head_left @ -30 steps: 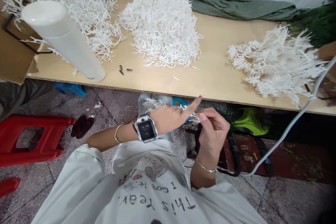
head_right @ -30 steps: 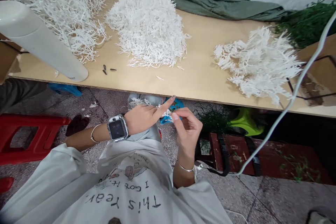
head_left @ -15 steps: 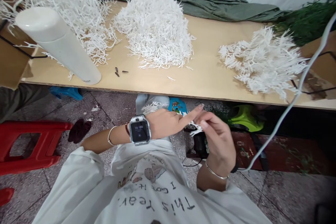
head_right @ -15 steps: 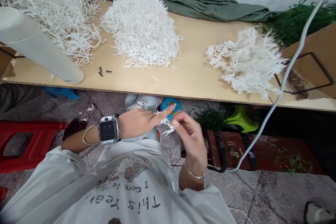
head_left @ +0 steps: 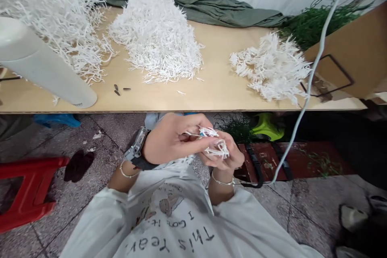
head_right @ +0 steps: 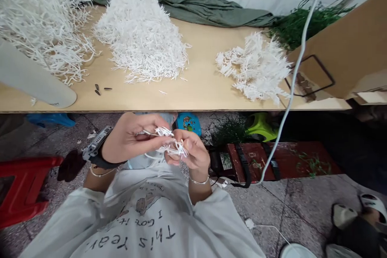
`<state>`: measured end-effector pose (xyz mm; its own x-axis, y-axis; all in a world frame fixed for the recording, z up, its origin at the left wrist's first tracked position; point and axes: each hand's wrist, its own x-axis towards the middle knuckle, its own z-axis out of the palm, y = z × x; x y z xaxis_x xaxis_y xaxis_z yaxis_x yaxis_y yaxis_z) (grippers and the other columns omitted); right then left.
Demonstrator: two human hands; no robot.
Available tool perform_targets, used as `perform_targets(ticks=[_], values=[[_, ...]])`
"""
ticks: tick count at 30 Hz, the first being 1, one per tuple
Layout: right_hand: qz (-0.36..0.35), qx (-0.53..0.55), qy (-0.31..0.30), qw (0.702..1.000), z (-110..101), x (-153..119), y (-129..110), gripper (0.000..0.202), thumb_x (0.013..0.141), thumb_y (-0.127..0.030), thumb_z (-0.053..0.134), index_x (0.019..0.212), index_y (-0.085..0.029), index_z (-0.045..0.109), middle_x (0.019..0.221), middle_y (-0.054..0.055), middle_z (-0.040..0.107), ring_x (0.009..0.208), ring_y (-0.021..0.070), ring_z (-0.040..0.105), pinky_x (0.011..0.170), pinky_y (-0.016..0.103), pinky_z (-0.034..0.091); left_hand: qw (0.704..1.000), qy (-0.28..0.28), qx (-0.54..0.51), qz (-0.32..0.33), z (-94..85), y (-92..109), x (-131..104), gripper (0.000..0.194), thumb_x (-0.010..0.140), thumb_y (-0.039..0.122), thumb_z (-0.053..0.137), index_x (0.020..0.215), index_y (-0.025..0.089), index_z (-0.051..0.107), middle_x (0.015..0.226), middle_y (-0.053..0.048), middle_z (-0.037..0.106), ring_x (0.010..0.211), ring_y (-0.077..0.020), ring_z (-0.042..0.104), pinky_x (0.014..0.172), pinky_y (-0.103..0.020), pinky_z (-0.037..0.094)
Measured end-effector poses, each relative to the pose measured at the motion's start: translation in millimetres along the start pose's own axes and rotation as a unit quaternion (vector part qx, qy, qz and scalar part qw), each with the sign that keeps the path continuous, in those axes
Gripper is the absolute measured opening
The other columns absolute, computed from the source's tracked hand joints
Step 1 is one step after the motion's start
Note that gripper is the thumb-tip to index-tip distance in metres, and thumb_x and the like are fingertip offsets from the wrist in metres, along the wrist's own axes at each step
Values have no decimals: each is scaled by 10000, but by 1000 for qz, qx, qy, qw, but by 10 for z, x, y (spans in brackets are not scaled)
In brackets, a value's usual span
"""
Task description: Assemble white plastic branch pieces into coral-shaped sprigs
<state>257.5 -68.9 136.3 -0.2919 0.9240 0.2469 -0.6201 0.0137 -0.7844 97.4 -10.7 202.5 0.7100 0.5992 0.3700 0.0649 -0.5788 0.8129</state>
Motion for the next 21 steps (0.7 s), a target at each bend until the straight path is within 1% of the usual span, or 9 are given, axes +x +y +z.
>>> perform_targets(ticks=[3, 5, 7, 9, 11, 14, 17, 19, 21], values=[[-52, 26, -21, 998, 171, 175, 8, 331, 818, -493, 547, 708, -207, 422, 448, -86, 268, 316, 40, 182, 305, 169, 256, 980, 132, -146, -27, 92, -19, 30, 217, 870, 325, 561, 766, 136, 591, 499, 38, 488, 405, -35, 319, 407, -173, 262], [-34, 1, 32, 999, 241, 258, 21, 336, 793, -486, 587, 708, -201, 430, 474, -83, 276, 341, 36, 193, 324, 168, 264, 962, 180, -200, -46, 121, -143, 20, 250, 888, 345, 529, 758, 139, 580, 472, 51, 420, 383, -32, 256, 380, -176, 218], [-13, -22, 115, 993, 253, 314, 37, 335, 774, -460, 625, 702, -189, 442, 481, -87, 261, 364, 28, 179, 346, 163, 258, 962, 154, -218, -60, 108, -301, -3, 280, 891, 372, 516, 750, 134, 558, 474, 54, 386, 390, -34, 261, 380, -174, 213], [5, -32, 183, 983, 206, 347, 54, 330, 772, -439, 639, 686, -178, 458, 459, -99, 207, 365, 18, 135, 343, 149, 220, 974, 58, -209, -64, 72, -437, -23, 281, 880, 380, 527, 757, 128, 538, 502, 51, 398, 421, -38, 303, 405, -168, 243], [34, -37, 199, 979, 119, 360, 72, 374, 763, -457, 645, 628, -166, 453, 430, -102, 179, 349, 12, 112, 318, 142, 164, 980, -19, -191, -50, 45, -525, -26, 288, 838, 371, 584, 710, 123, 511, 525, 47, 408, 461, -38, 319, 434, -165, 258], [78, -24, 141, 987, -21, 349, 114, 463, 740, -479, 657, 527, -162, 395, 401, -83, 221, 318, 17, 158, 289, 152, 155, 976, -54, -209, -38, 81, -601, 3, 368, 794, 395, 624, 598, 121, 475, 498, 41, 397, 463, -37, 302, 438, -169, 257], [71, 46, 66, 994, -75, 322, 175, 434, 754, -458, 640, 531, -168, 406, 388, -90, 194, 299, 19, 135, 275, 153, 175, 953, -67, -287, -75, 225, -696, 32, 513, 750, 588, 586, 536, 139, 464, 422, 36, 366, 375, -40, 285, 378, -191, 248], [41, 117, 28, 992, -47, 310, 203, 354, 800, -397, 604, 586, -171, 437, 389, -109, 158, 290, 11, 77, 267, 137, 160, 939, -40, -318, -122, 347, -776, 30, 594, 698, 721, 529, 522, 162, 431, 377, 41, 323, 312, -49, 253, 330, -211, 234], [3, 189, 1, 982, 0, 302, 205, 258, 856, -284, 545, 642, -172, 451, 404, -120, 145, 286, 0, 38, 267, 115, 130, 943, -11, -288, -164, 451, -843, 14, 600, 752, 739, 422, 524, 184, 393, 351, 45, 289, 272, -57, 213, 297, -227, 233]])
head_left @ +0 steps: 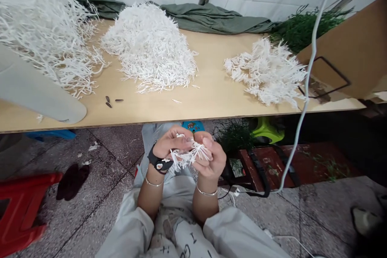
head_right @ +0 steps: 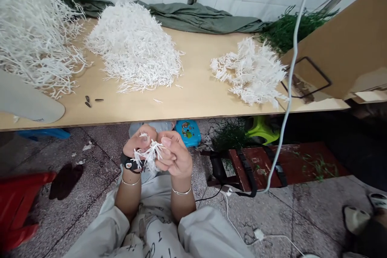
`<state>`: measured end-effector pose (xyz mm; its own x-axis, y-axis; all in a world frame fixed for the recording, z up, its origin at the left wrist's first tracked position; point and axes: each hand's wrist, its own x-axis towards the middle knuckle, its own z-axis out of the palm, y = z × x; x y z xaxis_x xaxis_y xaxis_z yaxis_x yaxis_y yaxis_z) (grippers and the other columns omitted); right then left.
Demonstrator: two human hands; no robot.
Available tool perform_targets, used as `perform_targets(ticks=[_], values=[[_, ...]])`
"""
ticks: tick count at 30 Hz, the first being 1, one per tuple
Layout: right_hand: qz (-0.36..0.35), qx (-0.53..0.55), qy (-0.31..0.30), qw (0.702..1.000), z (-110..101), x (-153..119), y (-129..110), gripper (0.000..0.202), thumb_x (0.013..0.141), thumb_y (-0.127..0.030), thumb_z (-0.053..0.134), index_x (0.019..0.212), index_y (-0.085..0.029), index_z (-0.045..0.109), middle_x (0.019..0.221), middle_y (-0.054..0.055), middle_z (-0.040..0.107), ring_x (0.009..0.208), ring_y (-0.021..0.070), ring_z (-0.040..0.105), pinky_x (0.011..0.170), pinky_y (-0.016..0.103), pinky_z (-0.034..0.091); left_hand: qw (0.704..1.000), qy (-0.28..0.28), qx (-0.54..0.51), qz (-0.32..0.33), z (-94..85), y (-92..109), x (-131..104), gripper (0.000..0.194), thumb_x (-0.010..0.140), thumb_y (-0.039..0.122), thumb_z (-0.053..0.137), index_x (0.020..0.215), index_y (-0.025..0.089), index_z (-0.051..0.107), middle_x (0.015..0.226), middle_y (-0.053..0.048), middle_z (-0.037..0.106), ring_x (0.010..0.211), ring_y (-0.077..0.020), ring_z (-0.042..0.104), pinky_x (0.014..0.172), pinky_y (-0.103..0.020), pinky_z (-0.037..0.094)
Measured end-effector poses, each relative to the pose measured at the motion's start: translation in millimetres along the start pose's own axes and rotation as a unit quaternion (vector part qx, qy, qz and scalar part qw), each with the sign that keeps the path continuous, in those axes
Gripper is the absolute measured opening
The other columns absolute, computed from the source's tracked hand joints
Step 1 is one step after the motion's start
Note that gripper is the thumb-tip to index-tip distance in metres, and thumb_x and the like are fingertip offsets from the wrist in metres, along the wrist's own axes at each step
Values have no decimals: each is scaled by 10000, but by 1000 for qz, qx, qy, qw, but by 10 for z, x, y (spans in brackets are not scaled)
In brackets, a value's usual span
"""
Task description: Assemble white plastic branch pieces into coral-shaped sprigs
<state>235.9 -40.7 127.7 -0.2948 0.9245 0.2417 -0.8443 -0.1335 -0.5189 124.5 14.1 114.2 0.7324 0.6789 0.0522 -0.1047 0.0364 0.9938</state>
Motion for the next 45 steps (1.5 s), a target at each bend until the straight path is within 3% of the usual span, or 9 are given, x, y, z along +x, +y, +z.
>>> perform_targets(ticks=[5, 9, 16, 22, 24, 28, 31, 36, 45], values=[[-190, 102, -58, 975, 53, -37, -85, 284, 907, -258, 447, 635, -180, 425, 409, -120, 158, 270, -12, 49, 268, 89, 184, 979, 125, 160, -15, 14, -48, 22, 696, 946, 461, 12, 639, 182, 572, 364, 67, 159, 312, -106, 128, 277, -236, 237], [-337, -107, 101, 930, 79, -11, -187, 366, 907, -299, 455, 583, -189, 326, 428, -88, 144, 328, 28, 74, 302, 140, 181, 980, 198, -5, -29, -5, 140, 38, 639, 945, 505, 7, 847, 186, 552, 439, 85, 33, 354, -88, 10, 279, -203, 148], [-374, -503, 407, 664, -325, 555, -330, 236, 824, -370, 569, 693, -198, 474, 581, -23, 424, 499, 88, 374, 511, 250, 336, 976, 186, -112, -31, 90, 334, 3, 447, 926, 543, 198, 942, 173, 446, 545, 60, 152, 424, -64, 112, 350, -194, 200], [-189, -720, 398, 535, -793, 894, -388, 294, 704, -211, 659, 977, -146, 571, 882, 68, 619, 822, 180, 504, 870, 393, 374, 965, 262, 23, -6, 76, 318, -64, 310, 972, 394, 202, 1045, 186, 421, 834, -41, 467, 461, -37, 242, 345, -188, 242], [-228, -692, 394, 560, -720, 819, -319, 227, 778, -274, 610, 966, -150, 584, 934, 77, 622, 857, 179, 515, 867, 380, 385, 963, 269, 18, 16, 67, 303, -76, 308, 973, 419, 242, 1025, 192, 444, 929, -51, 503, 453, -21, 282, 339, -181, 266], [-253, -576, 290, 721, -328, 536, -152, 219, 885, -367, 517, 953, -187, 622, 950, 51, 645, 860, 151, 574, 801, 314, 443, 956, 246, -149, 59, 67, 274, -86, 291, 881, 459, 511, 825, 173, 511, 792, 4, 502, 424, -4, 341, 345, -151, 297], [-232, -536, 182, 791, -48, 358, -78, 245, 932, -340, 459, 1057, -231, 640, 1067, 40, 650, 1006, 148, 586, 887, 303, 448, 964, 203, -161, 54, 59, 275, -107, 317, 869, 423, 550, 706, 152, 525, 597, 35, 441, 385, -13, 345, 346, -147, 281], [-195, -518, 107, 826, 85, 210, -64, 231, 936, -265, 468, 1067, -270, 659, 963, 17, 661, 870, 116, 614, 799, 273, 467, 983, 160, -59, 73, -10, 301, -184, 367, 902, 365, 520, 624, 127, 547, 423, 45, 424, 333, -14, 338, 363, -152, 248], [-116, -596, 113, 786, 92, 97, -83, 102, 916, -251, 486, 888, -179, 552, 713, -7, 579, 650, 96, 511, 640, 238, 402, 984, 166, 59, 33, -121, 291, -293, 409, 899, 426, 501, 629, 131, 589, 411, 38, 439, 364, -41, 389, 418, -178, 273]])
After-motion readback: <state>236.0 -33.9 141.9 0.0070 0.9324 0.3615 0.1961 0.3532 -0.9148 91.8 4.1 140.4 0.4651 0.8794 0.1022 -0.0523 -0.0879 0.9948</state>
